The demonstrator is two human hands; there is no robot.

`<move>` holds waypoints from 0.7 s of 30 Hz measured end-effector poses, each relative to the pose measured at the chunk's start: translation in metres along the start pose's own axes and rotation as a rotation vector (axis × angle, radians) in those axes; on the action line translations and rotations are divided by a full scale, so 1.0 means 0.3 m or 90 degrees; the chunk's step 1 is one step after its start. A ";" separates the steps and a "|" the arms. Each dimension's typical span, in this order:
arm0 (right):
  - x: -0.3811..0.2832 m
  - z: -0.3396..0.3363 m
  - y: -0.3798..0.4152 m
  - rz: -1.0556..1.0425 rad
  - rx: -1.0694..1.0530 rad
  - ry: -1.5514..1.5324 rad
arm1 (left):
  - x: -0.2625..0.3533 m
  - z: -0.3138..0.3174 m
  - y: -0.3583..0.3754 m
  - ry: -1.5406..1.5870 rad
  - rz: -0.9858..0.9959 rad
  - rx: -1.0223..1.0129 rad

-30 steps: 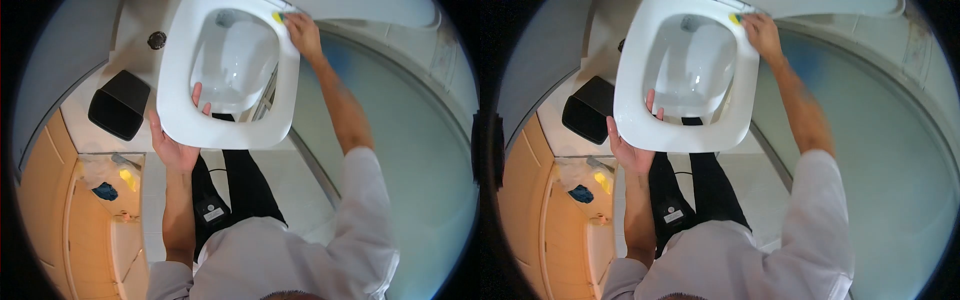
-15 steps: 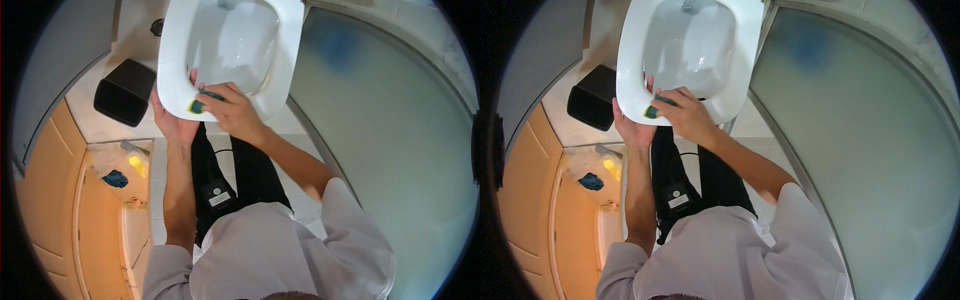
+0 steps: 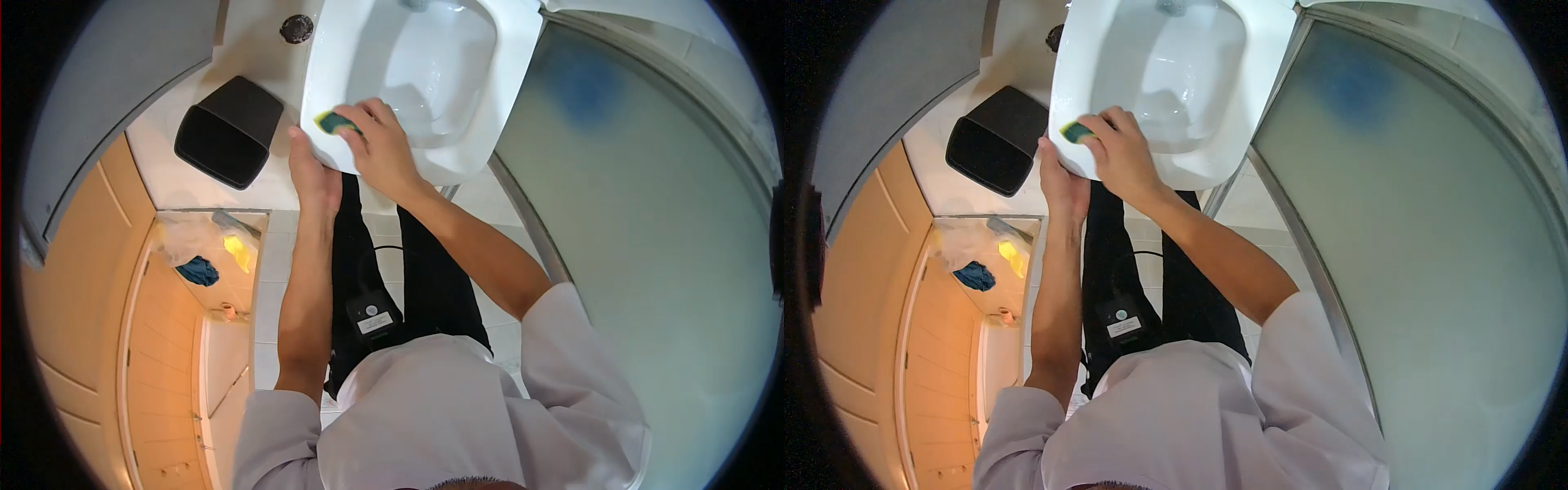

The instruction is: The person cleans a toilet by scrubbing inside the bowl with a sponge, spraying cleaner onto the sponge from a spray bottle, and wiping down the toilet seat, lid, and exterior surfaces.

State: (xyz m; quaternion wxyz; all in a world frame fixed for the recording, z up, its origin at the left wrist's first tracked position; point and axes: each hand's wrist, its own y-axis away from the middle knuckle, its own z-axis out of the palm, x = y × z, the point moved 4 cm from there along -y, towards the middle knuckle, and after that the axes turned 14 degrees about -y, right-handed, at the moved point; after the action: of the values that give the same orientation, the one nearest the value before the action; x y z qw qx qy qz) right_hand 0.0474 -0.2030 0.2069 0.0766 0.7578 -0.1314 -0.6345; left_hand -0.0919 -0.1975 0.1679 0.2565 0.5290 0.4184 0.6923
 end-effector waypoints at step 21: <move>0.198 -0.026 -0.462 -0.261 0.088 0.254 | -0.017 0.087 -0.267 -0.753 0.504 0.025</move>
State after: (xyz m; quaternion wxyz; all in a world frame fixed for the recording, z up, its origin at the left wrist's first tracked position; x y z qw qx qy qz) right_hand 0.0787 -0.0886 0.1131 -0.0807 0.8818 -0.0005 -0.4647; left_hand -0.0727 -0.1519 0.0995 0.1605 0.9328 -0.0019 0.3226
